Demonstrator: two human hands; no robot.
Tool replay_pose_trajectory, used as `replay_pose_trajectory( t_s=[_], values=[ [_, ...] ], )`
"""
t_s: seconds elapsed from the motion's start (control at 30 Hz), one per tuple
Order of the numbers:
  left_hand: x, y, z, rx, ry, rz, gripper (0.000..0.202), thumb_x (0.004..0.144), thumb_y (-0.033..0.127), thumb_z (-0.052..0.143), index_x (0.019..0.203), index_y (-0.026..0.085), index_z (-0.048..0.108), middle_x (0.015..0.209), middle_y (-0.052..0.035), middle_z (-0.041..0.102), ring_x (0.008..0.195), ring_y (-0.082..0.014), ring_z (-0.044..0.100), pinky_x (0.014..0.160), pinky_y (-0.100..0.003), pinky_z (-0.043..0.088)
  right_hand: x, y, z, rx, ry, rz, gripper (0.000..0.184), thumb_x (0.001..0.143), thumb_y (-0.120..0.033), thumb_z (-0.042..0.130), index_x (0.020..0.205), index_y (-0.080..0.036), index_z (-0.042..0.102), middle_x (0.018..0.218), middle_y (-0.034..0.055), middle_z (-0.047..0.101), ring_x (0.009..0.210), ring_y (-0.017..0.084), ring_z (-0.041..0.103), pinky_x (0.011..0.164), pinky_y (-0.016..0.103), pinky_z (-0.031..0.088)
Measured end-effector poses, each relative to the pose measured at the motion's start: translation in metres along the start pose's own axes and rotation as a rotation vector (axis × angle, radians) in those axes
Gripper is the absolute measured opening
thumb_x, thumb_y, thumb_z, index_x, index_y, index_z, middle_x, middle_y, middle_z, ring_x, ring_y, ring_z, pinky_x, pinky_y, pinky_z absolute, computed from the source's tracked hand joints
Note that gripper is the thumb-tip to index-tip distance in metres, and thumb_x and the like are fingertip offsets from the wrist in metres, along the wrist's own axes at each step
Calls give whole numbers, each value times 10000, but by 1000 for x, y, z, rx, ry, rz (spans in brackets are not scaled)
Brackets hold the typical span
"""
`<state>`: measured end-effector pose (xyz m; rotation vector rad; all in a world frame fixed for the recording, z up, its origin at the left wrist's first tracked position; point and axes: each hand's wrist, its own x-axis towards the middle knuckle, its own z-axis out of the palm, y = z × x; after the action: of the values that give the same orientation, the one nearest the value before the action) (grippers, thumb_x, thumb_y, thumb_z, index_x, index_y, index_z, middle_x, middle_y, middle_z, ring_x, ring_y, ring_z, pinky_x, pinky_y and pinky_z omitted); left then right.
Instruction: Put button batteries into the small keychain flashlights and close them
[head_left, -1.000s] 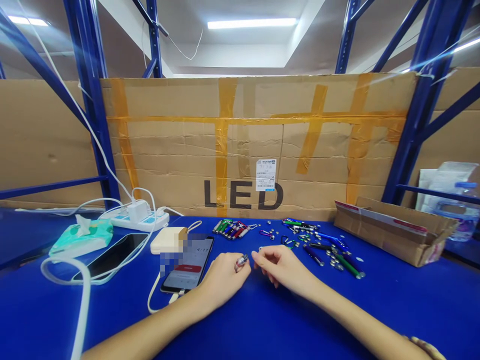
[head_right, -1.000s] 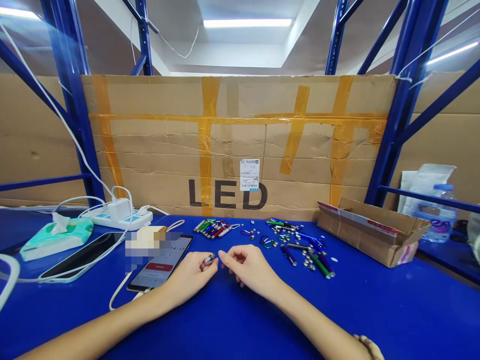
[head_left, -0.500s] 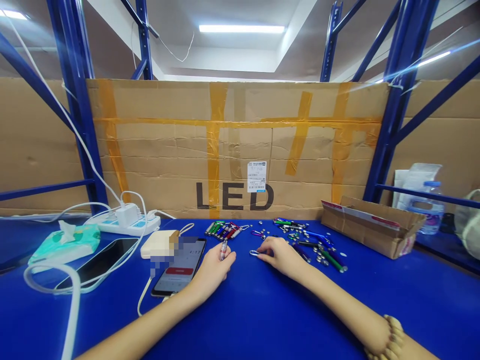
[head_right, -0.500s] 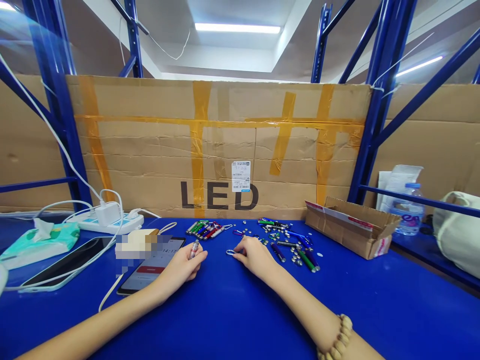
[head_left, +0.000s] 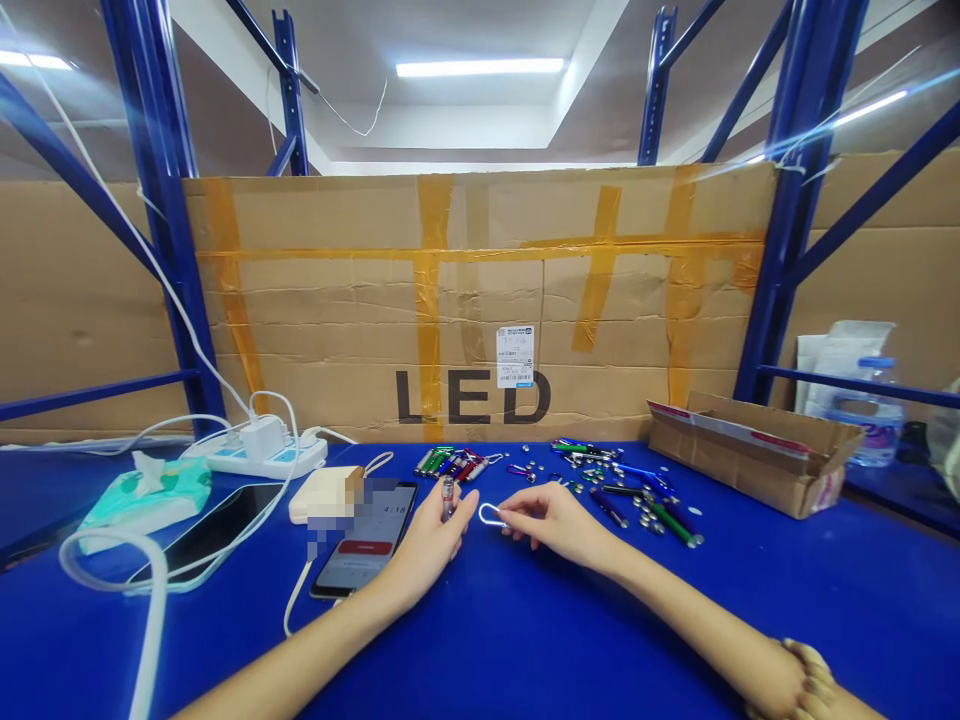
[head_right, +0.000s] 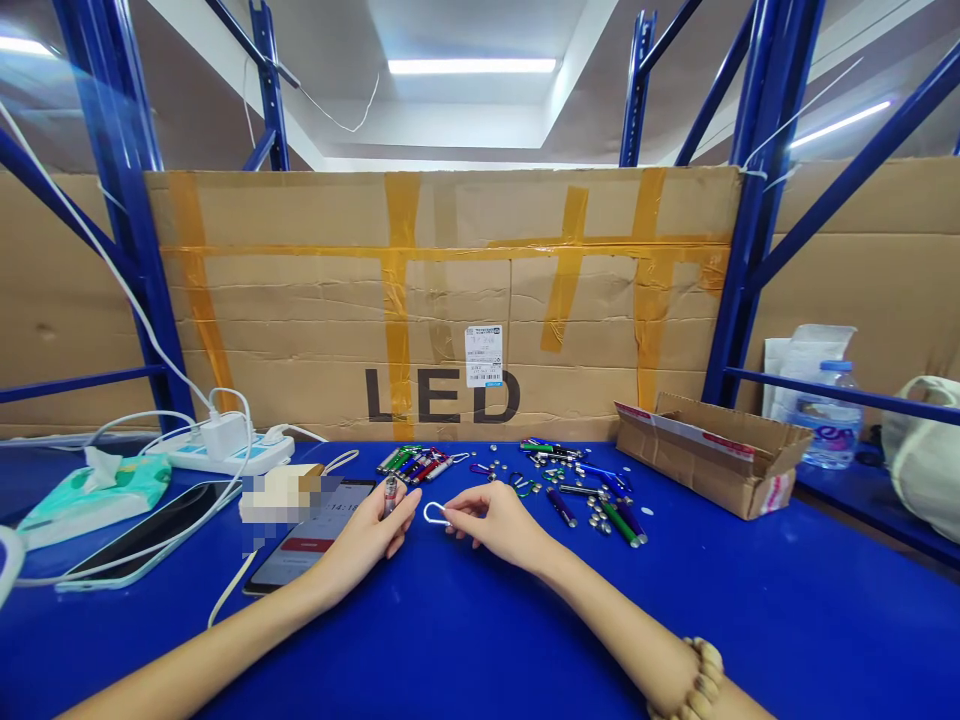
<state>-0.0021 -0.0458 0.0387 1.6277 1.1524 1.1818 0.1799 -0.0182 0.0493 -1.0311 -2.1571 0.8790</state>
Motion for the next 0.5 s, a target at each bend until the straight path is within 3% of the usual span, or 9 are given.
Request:
replay_pose_trajectory(
  t_s=[0.23,0.37,0.5],
  values=[
    [-1,0,4,-15,-112,38,365,779,531,494,728,228,298,551,119,306,397,-51,303,391,-169,264,-4,-7,10,298,-122,-30,422,776,-499,583,944,-133,708,653,16,595,544,83,489,473,188,420],
    [-1,-2,4,33,-120,77,332,803,513,438,713,227,294,565,110,275,437,-63,271,421,-177,261,-7,-9,10,163,-147,-94,369,793,-438,589,985,-139,691,637,-3,556,536,85,460,477,192,406],
    [-3,2,1,157,-94,135,248,844,424,390,719,225,311,564,98,296,479,-91,287,471,-208,288,-11,-17,8,-119,-112,-250,242,867,-300,510,825,-132,679,617,-14,528,555,81,441,530,195,356]
  ],
)
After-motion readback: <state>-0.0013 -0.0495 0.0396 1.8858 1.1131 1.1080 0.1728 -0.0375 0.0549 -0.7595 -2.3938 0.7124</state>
